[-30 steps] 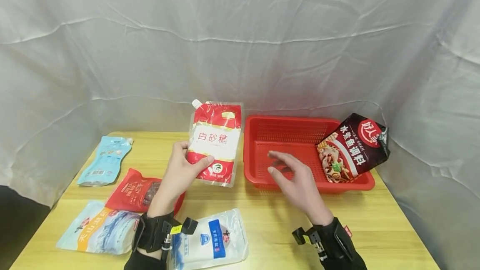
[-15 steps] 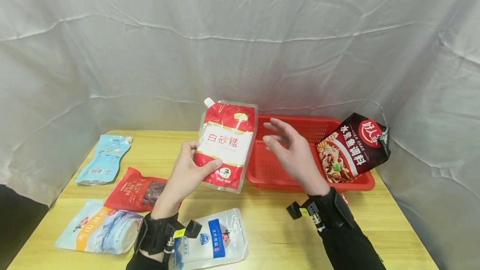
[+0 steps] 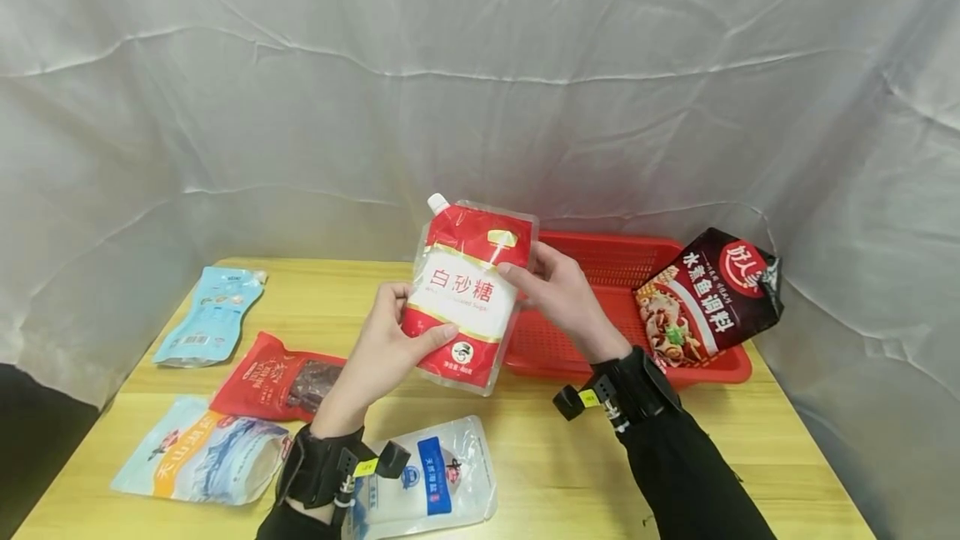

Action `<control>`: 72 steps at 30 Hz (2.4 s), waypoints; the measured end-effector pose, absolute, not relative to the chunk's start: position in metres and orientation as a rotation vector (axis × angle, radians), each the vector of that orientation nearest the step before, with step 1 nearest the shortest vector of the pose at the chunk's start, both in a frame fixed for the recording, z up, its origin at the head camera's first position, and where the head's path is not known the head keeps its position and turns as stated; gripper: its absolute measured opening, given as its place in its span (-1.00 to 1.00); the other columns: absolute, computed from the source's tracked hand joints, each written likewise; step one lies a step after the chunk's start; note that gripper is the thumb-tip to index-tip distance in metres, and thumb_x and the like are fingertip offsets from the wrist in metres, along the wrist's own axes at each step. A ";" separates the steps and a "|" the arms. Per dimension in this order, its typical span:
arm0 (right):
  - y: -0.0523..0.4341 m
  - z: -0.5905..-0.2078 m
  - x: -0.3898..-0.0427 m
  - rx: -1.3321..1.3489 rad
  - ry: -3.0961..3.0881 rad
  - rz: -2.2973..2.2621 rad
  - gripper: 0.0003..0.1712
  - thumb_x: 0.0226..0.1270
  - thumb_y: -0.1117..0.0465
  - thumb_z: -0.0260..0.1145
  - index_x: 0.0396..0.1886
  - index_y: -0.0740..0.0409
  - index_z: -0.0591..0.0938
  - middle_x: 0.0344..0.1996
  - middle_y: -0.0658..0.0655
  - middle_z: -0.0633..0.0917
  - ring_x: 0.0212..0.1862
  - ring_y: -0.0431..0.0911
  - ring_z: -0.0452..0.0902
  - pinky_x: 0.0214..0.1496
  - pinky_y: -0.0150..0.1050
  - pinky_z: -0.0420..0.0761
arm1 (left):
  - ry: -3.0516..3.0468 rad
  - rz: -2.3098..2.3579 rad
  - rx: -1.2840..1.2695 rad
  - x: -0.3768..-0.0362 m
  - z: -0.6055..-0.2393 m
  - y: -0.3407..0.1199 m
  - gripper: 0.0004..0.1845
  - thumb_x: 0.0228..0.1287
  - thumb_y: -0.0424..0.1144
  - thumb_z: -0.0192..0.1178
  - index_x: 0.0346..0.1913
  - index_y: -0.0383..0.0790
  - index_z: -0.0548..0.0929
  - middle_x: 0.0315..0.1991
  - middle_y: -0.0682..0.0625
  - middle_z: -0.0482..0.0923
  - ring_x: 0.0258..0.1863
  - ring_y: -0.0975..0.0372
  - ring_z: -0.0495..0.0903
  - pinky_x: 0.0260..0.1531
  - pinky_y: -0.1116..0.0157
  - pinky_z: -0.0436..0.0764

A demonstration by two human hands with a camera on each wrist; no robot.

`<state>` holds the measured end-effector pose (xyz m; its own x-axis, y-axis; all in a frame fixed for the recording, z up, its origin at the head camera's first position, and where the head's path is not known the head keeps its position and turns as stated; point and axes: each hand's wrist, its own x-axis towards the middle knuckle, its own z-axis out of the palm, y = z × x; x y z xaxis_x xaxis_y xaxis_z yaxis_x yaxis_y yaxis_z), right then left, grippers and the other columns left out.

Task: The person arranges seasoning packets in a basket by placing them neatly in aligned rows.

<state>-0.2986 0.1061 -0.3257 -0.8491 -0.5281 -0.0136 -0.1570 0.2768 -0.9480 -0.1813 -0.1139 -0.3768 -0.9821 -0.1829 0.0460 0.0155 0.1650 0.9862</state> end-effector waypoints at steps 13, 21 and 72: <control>0.100 -0.328 -0.296 -0.586 2.292 -1.587 -0.31 0.47 -0.01 0.40 0.41 0.26 0.44 0.08 0.30 0.68 -0.11 0.06 0.74 -0.09 -0.14 0.77 | -2.299 -1.942 0.143 -0.181 -0.377 -0.110 -0.27 0.24 -0.10 0.52 0.28 -0.16 0.25 0.14 -0.13 0.49 0.11 0.07 0.60 -0.04 0.11 0.76; 0.101 -0.329 -0.291 -0.557 2.273 -1.674 -0.35 0.47 0.05 0.41 0.39 0.29 0.47 0.04 0.33 0.70 -0.14 0.04 0.77 -0.10 -0.13 0.78 | -2.327 -1.918 0.155 -0.180 -0.377 -0.111 -0.24 0.22 -0.09 0.54 0.30 -0.12 0.26 0.12 -0.10 0.50 0.08 0.09 0.61 -0.05 0.12 0.76; 0.114 -0.331 -0.270 -0.490 2.115 -2.012 -0.32 0.51 -0.05 0.35 0.43 0.18 0.39 0.21 0.14 0.63 0.06 -0.01 0.71 0.09 -0.15 0.73 | -1.669 -2.407 0.226 -0.192 -0.386 -0.111 -0.37 0.49 -0.32 0.25 0.42 -0.27 0.13 0.25 -0.25 0.47 0.07 0.12 0.67 -0.11 0.29 0.75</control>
<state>-0.2704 0.1142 -0.3306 -0.9292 -0.3575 0.0941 -0.1118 0.0292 -0.9933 -0.1916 -0.1113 -0.3861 -0.9676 -0.2521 -0.0095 0.0795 -0.3404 0.9369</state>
